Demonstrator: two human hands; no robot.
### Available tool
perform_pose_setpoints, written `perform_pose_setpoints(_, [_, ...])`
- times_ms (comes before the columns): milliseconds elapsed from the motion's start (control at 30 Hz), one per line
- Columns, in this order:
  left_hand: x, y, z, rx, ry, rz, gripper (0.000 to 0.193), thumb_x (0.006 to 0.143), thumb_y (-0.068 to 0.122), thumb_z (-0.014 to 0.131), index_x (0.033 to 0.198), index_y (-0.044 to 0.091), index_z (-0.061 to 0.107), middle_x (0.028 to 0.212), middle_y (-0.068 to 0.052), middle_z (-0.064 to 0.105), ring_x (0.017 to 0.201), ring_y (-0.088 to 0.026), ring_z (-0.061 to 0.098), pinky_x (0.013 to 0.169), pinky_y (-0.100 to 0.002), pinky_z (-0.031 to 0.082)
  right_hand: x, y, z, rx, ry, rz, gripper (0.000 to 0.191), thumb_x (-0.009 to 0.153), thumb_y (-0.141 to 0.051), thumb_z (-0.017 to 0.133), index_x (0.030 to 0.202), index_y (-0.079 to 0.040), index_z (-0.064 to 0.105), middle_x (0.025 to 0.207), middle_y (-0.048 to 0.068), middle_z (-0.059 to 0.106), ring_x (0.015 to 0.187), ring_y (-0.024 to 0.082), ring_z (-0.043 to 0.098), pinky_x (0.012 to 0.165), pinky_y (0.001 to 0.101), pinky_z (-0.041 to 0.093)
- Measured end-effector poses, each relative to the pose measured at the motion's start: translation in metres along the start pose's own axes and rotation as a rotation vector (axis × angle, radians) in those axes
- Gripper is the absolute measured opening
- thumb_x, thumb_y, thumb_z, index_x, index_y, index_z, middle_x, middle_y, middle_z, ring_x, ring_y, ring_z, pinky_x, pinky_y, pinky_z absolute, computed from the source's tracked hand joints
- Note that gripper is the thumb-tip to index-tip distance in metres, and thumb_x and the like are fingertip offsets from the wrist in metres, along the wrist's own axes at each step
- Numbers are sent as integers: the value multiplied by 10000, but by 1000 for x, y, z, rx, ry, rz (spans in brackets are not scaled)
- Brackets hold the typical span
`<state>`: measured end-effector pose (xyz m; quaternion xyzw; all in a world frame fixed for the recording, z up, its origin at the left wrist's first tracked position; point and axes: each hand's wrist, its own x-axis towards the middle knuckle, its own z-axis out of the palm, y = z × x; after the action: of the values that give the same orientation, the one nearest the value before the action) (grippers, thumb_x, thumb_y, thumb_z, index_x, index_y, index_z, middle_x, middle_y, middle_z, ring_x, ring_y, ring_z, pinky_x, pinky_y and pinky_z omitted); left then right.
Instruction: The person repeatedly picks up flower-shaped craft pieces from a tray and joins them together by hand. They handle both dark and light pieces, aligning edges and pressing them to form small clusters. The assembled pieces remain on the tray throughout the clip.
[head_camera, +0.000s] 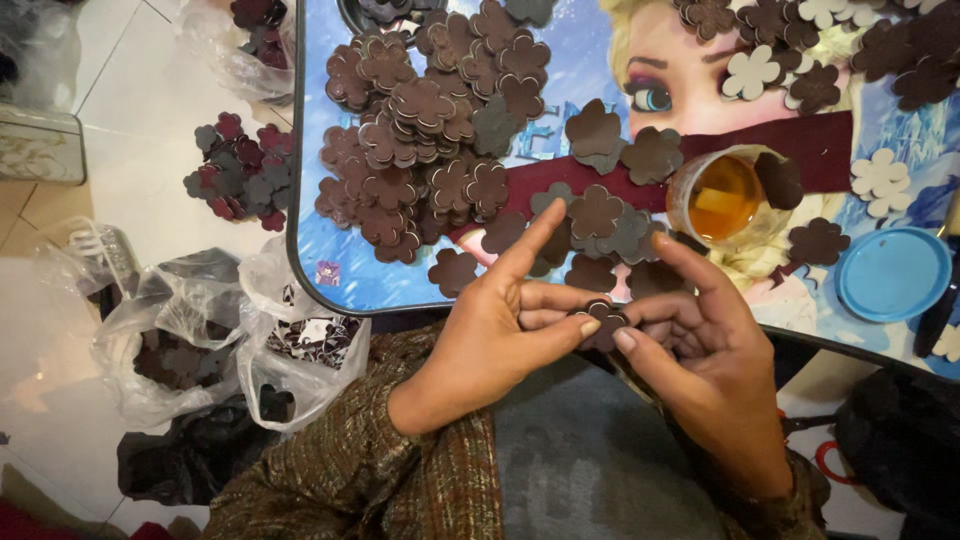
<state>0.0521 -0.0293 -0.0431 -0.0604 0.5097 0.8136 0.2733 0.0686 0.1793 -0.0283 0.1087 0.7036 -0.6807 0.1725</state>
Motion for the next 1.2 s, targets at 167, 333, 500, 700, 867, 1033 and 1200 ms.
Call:
perform_pose_setpoints(167, [1,0,2,-5,1,-16,974,929,-37,672,1700,142,104,1135,-167,742,1000,-122,708,880,-255,580,2,0,1,20,-1,-33,779,858,93,677,1575,17,385,949,112,714,836,102,681,734,215,535])
perform_pose_setpoints(333, [0,-1,3,70,17,-39,986,917,-5,697,1689,145,102,1077,-104,745,943,-75,704,835,-222,568,1,3,-1,-8,12,-66,776,868,100,676,1584,19,391,949,110,707,837,92,661,736,215,524])
perform_pose_setpoints(500, [-1,-1,5,138,17,-30,1013,900,34,752,1706,141,148,940,-24,671,817,-31,619,756,-194,525,1,6,-2,32,20,-65,788,868,104,665,1596,12,376,952,106,700,830,89,660,743,216,532])
perform_pose_setpoints(700, [-2,4,5,256,43,-48,983,886,78,761,1689,139,197,864,6,690,774,-19,609,716,-193,520,1,4,-2,-37,28,-59,776,862,102,672,1579,11,390,944,104,708,828,88,658,733,214,531])
perform_pose_setpoints(867, [-2,5,4,238,31,-72,971,891,83,750,1684,138,193,860,0,701,778,-21,630,708,-194,523,1,4,-1,-19,17,-70,785,859,102,676,1582,9,386,938,98,706,826,84,662,730,210,529])
perform_pose_setpoints(1033, [-2,3,4,198,22,-61,962,898,69,740,1685,125,190,872,-8,705,788,-26,636,715,-194,523,1,6,-1,-5,19,-82,795,860,107,689,1592,11,394,935,97,701,814,72,640,715,203,511])
perform_pose_setpoints(1200, [-2,2,3,176,13,-57,951,907,62,736,1686,121,193,885,-13,709,817,-33,654,734,-195,534,1,5,0,-3,26,-68,807,840,112,685,1583,13,385,928,93,701,821,72,657,734,203,529])
